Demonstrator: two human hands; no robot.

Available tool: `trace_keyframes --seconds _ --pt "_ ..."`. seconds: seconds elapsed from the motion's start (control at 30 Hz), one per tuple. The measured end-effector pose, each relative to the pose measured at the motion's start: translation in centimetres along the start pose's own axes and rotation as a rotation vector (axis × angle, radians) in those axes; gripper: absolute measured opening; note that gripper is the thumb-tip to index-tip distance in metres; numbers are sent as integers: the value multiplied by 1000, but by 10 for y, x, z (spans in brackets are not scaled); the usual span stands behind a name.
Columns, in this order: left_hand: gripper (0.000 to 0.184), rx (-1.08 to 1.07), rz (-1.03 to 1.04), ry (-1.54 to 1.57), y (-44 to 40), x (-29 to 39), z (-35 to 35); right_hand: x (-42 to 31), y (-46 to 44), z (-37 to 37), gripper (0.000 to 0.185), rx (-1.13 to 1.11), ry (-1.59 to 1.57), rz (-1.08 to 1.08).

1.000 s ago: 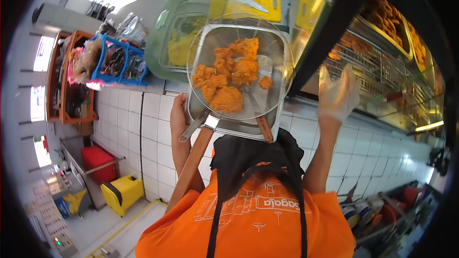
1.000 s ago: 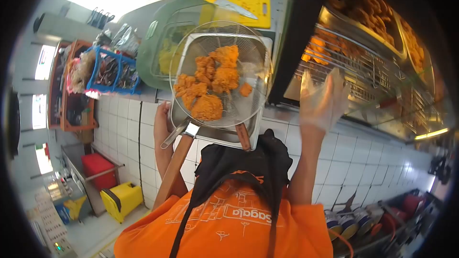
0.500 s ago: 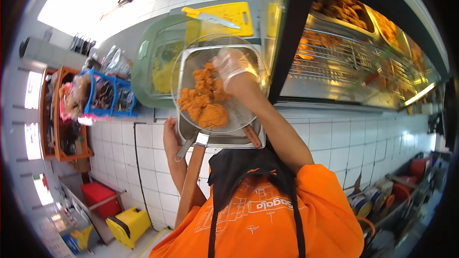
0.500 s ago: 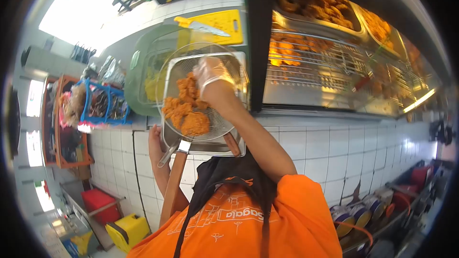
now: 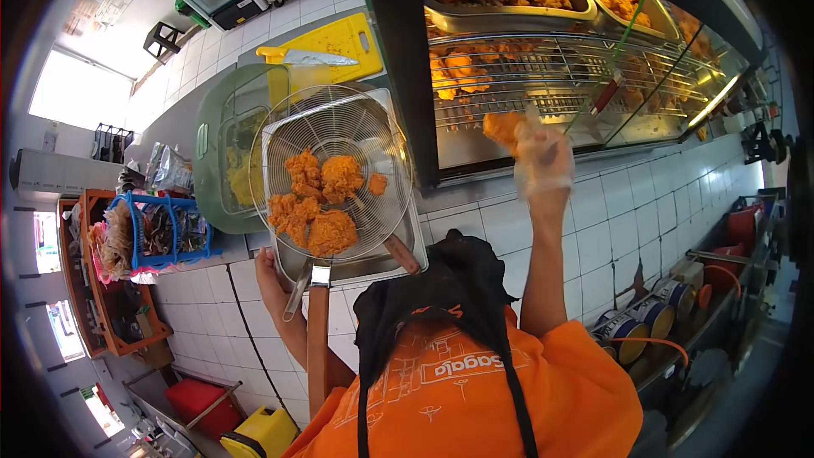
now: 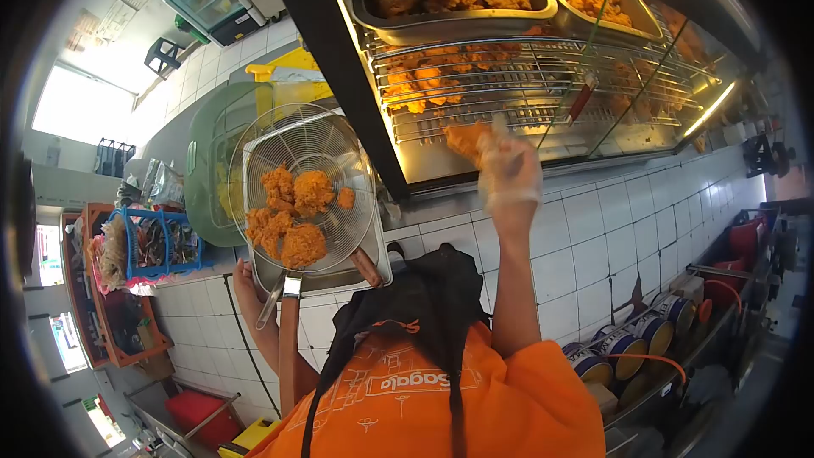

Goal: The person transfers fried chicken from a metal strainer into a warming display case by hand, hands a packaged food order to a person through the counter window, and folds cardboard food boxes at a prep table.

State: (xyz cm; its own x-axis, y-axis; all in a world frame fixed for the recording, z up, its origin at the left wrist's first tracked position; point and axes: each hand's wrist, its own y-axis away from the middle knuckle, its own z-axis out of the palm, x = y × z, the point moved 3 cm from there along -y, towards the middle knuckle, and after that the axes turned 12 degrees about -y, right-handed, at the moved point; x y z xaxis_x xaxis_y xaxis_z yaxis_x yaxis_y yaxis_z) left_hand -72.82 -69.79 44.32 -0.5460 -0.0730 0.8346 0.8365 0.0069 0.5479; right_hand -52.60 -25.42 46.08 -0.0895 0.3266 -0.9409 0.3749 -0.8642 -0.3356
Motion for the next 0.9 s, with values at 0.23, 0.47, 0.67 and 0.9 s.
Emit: trace_keyframes --seconds 0.23,0.47,0.67,0.9 --pt "28 -52 20 1 0 -1 -1 48 -59 48 25 103 406 -32" --pt "28 -12 47 -14 -2 -4 -2 -25 22 57 46 -52 350 -427" --pt "26 15 3 13 8 6 9 -116 60 166 58 -902 343 -546" --pt "26 -16 21 27 4 2 4 -91 47 268 56 -1534 712 -480"
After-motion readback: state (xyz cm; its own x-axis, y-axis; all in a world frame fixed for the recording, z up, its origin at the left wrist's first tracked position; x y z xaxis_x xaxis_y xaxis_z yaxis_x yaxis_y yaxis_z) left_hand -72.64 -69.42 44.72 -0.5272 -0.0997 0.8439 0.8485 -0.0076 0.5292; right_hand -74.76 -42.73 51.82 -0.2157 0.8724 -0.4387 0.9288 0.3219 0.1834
